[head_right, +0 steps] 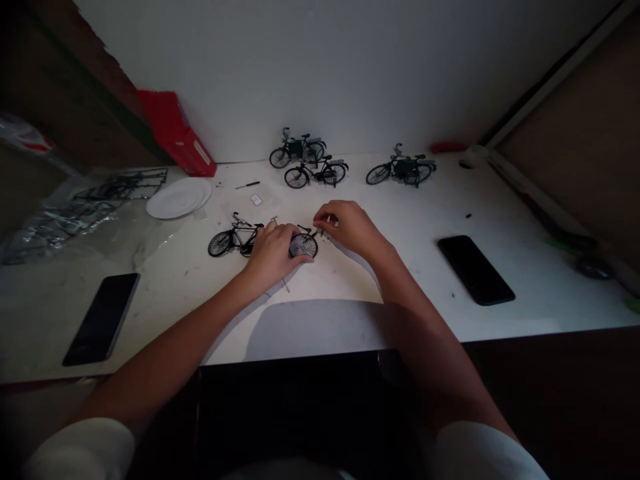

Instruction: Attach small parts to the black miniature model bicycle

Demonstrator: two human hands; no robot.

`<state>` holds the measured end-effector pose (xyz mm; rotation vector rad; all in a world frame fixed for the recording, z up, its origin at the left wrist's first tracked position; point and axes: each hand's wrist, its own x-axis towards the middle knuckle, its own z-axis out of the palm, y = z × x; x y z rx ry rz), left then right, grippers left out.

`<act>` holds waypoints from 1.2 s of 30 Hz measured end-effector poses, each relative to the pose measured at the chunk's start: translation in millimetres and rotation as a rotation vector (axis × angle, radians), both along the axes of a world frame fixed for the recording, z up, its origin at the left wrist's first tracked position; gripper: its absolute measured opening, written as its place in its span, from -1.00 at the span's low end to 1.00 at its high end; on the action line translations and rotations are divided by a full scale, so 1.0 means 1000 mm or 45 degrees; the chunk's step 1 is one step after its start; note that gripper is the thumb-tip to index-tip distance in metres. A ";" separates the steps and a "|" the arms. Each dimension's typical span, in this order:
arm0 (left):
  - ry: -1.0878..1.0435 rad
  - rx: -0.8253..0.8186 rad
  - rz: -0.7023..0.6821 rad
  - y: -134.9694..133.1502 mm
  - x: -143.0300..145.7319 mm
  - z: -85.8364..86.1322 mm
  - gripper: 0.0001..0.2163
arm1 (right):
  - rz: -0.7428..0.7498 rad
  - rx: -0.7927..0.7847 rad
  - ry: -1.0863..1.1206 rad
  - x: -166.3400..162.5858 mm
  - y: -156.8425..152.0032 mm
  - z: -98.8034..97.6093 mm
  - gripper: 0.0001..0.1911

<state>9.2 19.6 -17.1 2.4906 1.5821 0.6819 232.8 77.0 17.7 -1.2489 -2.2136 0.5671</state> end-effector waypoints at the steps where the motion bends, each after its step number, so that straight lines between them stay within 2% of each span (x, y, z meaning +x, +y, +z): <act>1: -0.067 -0.013 0.001 0.000 -0.001 -0.001 -0.55 | 0.007 -0.001 0.036 -0.001 0.000 0.000 -0.79; 5: -0.371 -0.068 0.048 0.003 -0.004 -0.003 -0.68 | -0.035 -0.023 0.177 -0.005 -0.004 0.003 -0.80; 9: -0.846 -0.161 0.118 0.008 -0.007 -0.002 -0.85 | -0.055 0.010 0.330 -0.013 -0.009 0.006 -0.75; 12: -1.179 -0.185 0.146 0.010 -0.006 0.002 -0.85 | 0.014 0.033 0.430 -0.019 -0.013 0.005 -0.69; 14: -1.290 -0.199 0.162 0.009 -0.003 0.006 -0.84 | 0.026 0.044 0.469 -0.023 -0.015 0.002 -0.67; 19: -1.299 -0.158 0.152 0.002 0.001 0.013 -0.82 | -0.032 0.053 0.578 -0.029 -0.020 -0.003 -0.66; 26: -1.271 -0.054 0.092 -0.001 0.001 0.011 -0.81 | -0.086 0.109 0.670 -0.032 -0.025 0.001 -0.63; 36: -1.141 0.131 0.043 -0.007 0.003 0.014 -0.86 | -0.020 0.103 0.628 -0.029 -0.028 0.005 -0.61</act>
